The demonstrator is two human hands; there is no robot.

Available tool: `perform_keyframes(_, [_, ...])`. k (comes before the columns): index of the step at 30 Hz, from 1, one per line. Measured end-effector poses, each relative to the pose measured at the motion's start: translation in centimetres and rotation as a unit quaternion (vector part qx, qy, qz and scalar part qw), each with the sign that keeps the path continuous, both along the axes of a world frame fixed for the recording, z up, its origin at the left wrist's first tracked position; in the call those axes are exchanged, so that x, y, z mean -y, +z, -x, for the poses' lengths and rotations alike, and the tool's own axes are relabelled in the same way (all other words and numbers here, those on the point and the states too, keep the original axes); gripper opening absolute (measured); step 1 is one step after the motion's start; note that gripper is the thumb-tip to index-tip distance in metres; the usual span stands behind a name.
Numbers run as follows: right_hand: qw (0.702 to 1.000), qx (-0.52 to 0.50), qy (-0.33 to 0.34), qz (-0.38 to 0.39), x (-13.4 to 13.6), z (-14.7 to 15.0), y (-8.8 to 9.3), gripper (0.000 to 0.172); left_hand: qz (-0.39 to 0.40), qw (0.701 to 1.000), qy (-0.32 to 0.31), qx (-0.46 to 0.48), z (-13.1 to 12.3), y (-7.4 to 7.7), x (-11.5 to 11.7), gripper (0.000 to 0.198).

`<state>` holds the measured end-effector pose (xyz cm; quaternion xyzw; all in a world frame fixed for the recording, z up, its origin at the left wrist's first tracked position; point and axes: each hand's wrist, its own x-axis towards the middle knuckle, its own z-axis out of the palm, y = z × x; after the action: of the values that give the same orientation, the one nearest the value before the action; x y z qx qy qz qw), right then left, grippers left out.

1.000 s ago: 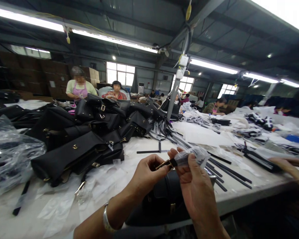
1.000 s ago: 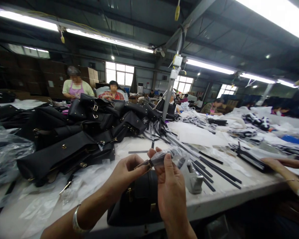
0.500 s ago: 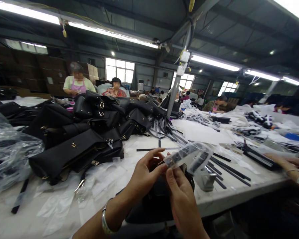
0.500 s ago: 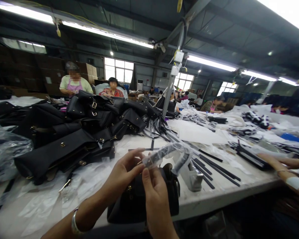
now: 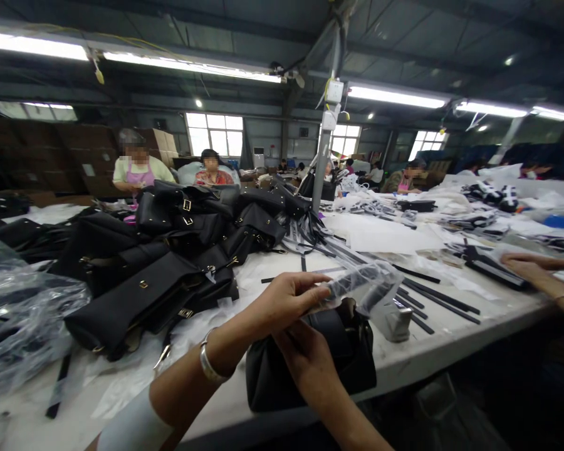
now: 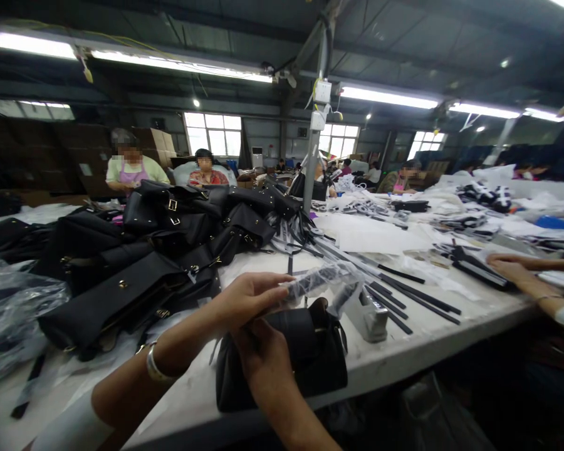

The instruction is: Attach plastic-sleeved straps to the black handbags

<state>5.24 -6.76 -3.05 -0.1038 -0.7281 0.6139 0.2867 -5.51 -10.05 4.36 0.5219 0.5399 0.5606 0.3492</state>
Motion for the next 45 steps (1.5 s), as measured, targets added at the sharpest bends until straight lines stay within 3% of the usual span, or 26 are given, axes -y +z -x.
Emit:
perform_keyframes(4, [0.998,0.006,-0.062,-0.027,-0.4,0.2,-0.6,0.035,0.020,0.999,-0.026,0.039,0.3,-0.8,1.7,0.046])
perform_keyframes(10, [0.995,0.051,-0.078,-0.035,-1.5,0.3,-0.2,0.039,0.040,0.998,-0.003,0.045,1.7,-2.3,4.4,0.031])
perform_keyframes(13, [0.988,0.072,-0.057,-0.121,-2.1,-0.8,0.1,0.035,0.049,0.997,0.020,0.062,2.1,-2.9,4.6,0.030])
perform_keyframes(16, [0.963,0.052,-0.099,-0.246,-2.8,-3.4,-0.4,0.028,0.039,0.996,0.052,0.068,2.6,-3.5,4.7,0.030])
perform_keyframes(18, [0.939,0.033,-0.101,-0.328,-3.2,-5.5,-1.4,0.025,0.038,0.996,0.055,0.063,3.1,-3.9,4.9,0.033])
perform_keyframes(20, [0.914,0.023,-0.055,-0.401,-3.6,-7.2,-2.6,0.030,0.039,0.996,0.051,0.055,3.6,-4.2,5.2,0.039])
perform_keyframes(23, [0.888,0.016,-0.022,-0.459,-3.7,-8.5,-4.2,0.034,0.046,0.997,0.055,0.038,4.1,-4.0,5.7,0.054])
perform_keyframes(25, [0.883,0.014,-0.035,-0.468,-3.9,-8.7,-4.6,0.028,0.064,0.997,0.046,0.001,4.3,-3.3,5.9,0.052])
perform_keyframes(29, [0.876,-0.010,-0.074,-0.477,-6.0,-8.5,-3.7,0.021,0.097,0.994,0.039,-0.029,4.7,-1.1,5.7,0.025])
perform_keyframes(33, [0.869,-0.055,-0.155,-0.467,-11.2,-6.8,-1.4,0.019,0.006,0.983,0.173,0.063,3.9,1.3,5.5,0.025])
perform_keyframes(36, [0.885,-0.079,-0.147,-0.435,-15.1,-4.0,0.2,0.019,-0.077,0.960,0.249,0.098,1.6,2.6,5.1,0.024])
perform_keyframes(41, [0.929,-0.053,-0.077,-0.359,-18.1,-0.5,0.5,0.023,-0.076,0.956,0.275,0.067,-1.9,2.0,3.2,0.025])
perform_keyframes(43, [0.939,-0.038,-0.109,-0.323,-17.5,-1.5,0.1,0.024,-0.050,0.957,0.278,0.064,-2.2,1.0,2.1,0.028])
perform_keyframes(45, [0.941,-0.029,-0.193,-0.277,-15.8,-3.8,-0.6,0.026,-0.028,0.958,0.279,0.067,-2.1,0.1,0.8,0.030])
